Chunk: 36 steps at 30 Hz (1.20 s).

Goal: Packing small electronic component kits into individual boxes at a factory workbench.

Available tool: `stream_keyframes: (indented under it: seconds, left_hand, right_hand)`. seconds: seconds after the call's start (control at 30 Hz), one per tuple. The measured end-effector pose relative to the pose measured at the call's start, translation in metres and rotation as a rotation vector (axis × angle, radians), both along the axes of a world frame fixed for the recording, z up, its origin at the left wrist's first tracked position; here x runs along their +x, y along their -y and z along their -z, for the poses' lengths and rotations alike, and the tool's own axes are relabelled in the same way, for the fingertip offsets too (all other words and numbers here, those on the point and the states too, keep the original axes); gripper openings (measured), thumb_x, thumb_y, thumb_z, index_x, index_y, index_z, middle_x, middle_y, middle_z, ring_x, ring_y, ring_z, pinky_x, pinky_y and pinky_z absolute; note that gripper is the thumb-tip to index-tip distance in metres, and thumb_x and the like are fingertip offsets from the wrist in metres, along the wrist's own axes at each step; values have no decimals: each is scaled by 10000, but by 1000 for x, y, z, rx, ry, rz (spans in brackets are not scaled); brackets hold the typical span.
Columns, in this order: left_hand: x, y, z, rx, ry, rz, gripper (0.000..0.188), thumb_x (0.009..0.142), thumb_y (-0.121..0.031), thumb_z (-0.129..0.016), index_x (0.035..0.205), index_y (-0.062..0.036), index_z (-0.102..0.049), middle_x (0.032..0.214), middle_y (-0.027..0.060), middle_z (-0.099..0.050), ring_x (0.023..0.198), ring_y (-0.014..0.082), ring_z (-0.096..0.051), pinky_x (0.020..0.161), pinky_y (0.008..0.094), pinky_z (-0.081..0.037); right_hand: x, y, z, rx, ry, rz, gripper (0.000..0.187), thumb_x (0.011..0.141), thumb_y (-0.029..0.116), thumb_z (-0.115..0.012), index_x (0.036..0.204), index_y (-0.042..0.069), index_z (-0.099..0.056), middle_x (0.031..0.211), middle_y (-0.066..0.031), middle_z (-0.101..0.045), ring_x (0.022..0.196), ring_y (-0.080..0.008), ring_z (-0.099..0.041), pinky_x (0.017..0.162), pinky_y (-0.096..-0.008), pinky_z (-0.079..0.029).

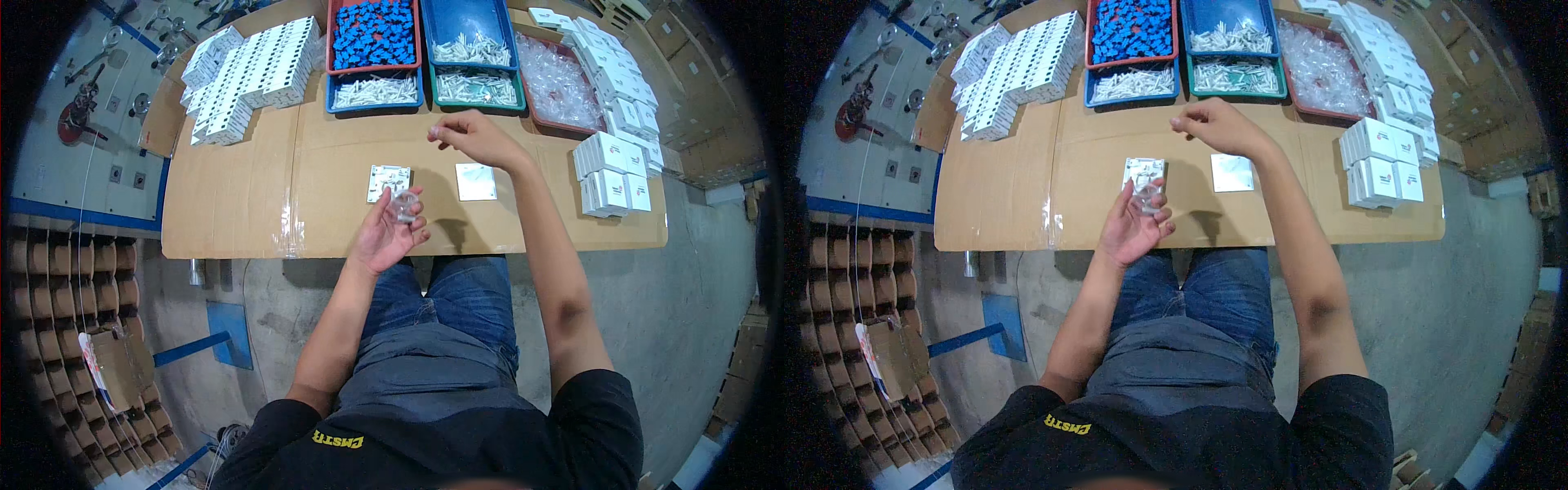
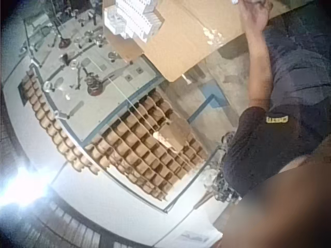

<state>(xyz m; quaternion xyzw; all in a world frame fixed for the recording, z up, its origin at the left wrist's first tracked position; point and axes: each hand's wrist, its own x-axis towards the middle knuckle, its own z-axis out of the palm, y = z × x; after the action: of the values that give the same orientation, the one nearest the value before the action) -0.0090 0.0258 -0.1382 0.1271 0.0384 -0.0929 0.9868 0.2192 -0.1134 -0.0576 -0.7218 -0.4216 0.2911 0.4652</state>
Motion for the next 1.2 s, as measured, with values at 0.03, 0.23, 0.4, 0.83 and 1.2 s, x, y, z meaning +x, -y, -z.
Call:
stream_keyframes:
  seconds: [0.03, 0.23, 0.4, 0.83, 1.2]
  left_hand:
    - [-2, 0, 11, -65, -3, 36, 547, 1046, -497, -421, 1370, -70, -532, 990, 36, -632, 909, 197, -581, 868, 410, -500]
    - [3, -6, 57, -144, 8, 154, 477, 1046, -457, -449, 1297, -68, -566, 1035, 72, -614, 917, 227, -580, 924, 442, -503]
    - [-1, -16, 83, -190, -36, 207, 432, 1044, -434, -468, 1233, -66, -594, 996, 67, -595, 880, 222, -571, 950, 441, -494]
    - [9, -11, 83, -155, -35, 344, 531, 1036, -474, -456, 1279, -11, -554, 1003, 67, -588, 873, 203, -589, 1018, 412, -457]
    - [7, -13, 78, -107, -39, 384, 485, 1016, -475, -487, 1208, -43, -592, 988, 53, -547, 883, 209, -540, 997, 415, -431]
  right_hand:
    - [7, 0, 9, -57, 28, 31, 327, 999, 283, -604, 1085, -18, -698, 967, -69, -718, 882, -128, -650, 794, -290, -525]
    - [70, 8, 78, -92, 348, 488, 336, 933, 245, -638, 1112, -36, -682, 1025, -164, -725, 944, -228, -691, 855, -335, -528]
    - [125, 7, 93, -167, 606, 758, 343, 839, 169, -606, 1042, -104, -650, 1050, -320, -664, 1027, -463, -631, 929, -489, -498]
    - [192, 0, 133, -463, 899, 751, 356, 866, 145, -622, 1172, -25, -555, 1171, -220, -576, 1116, -398, -534, 981, -479, -458]
    - [187, 19, 140, -70, 498, 846, 298, 803, 5, -686, 1097, 34, -648, 939, -189, -707, 916, -350, -689, 792, -403, -541]
